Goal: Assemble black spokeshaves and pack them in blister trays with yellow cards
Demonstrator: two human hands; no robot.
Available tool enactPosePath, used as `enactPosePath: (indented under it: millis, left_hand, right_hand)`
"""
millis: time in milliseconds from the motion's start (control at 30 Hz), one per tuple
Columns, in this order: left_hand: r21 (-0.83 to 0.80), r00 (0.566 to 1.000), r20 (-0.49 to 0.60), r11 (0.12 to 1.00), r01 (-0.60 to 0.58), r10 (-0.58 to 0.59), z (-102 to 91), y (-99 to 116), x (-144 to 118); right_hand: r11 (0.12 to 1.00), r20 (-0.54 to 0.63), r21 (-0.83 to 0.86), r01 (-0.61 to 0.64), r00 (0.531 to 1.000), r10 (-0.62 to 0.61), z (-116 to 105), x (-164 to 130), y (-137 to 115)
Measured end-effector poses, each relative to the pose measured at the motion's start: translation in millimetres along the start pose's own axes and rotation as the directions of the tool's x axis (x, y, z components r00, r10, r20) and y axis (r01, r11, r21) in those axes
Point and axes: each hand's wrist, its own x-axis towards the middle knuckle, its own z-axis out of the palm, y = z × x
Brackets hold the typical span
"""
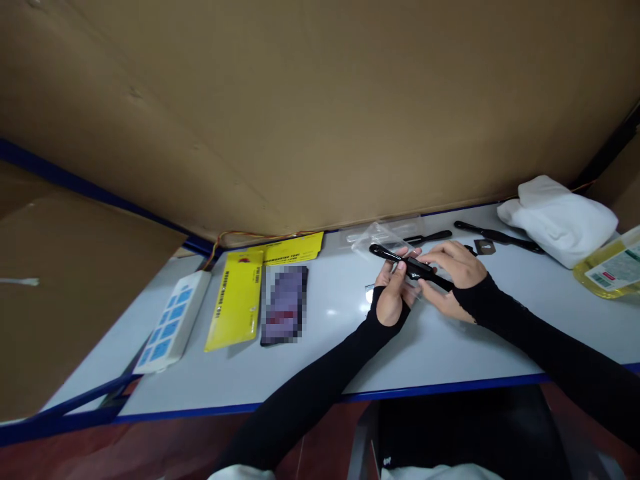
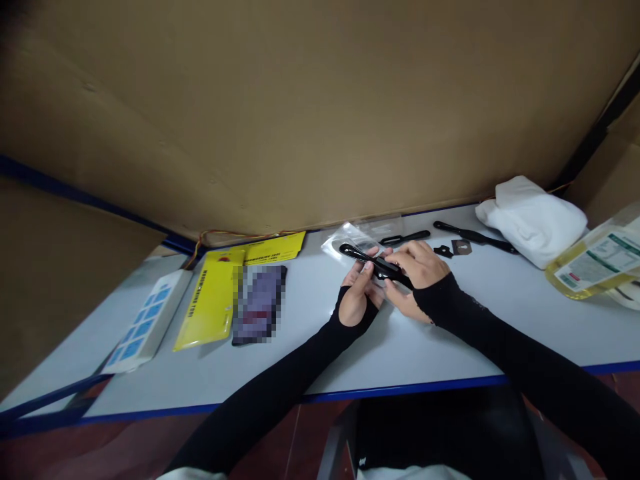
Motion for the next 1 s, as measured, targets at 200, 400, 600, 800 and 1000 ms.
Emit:
enactPosePath:
  millis: [200, 400, 600, 800, 1000]
  left_hand:
    - [-0.096, 0.997, -0.068, 0.994, -0.05, 0.043, -3.3, 8, 8]
    - [-0.099, 0.994, -0.085, 0.992, -0.079, 0.071, -0.6, 8, 7]
    - [-0.062, 0.992, -0.087, 0.994, -0.093, 0.087, 2.1, 10, 5]
    - [-0.077, 0.994, -0.088, 0.994, -0.079, 0.072, -0.1, 12, 7]
    - [-0.056, 0.995, -0.078, 0.996, -0.063, 0.058, -5.7, 14, 12]
  right_hand:
    - [0.971, 0.11, -0.227, 0.078, 0.992, -0.054, -10, -2, 6]
    - [0.991, 0.041, -0.114, 0.066, 0.997, -0.062, 2, -7, 5]
    - [0.995, -0.022, -0.097, 0.034, 0.999, -0.036, 2, -10, -5]
    - [0.989, 0.082, -0.028, -0.148, 0.985, 0.15, -5, -6, -4]
    - [0.967, 0.067, -0.114, -0.226, 0.97, 0.234, -8, -7, -5]
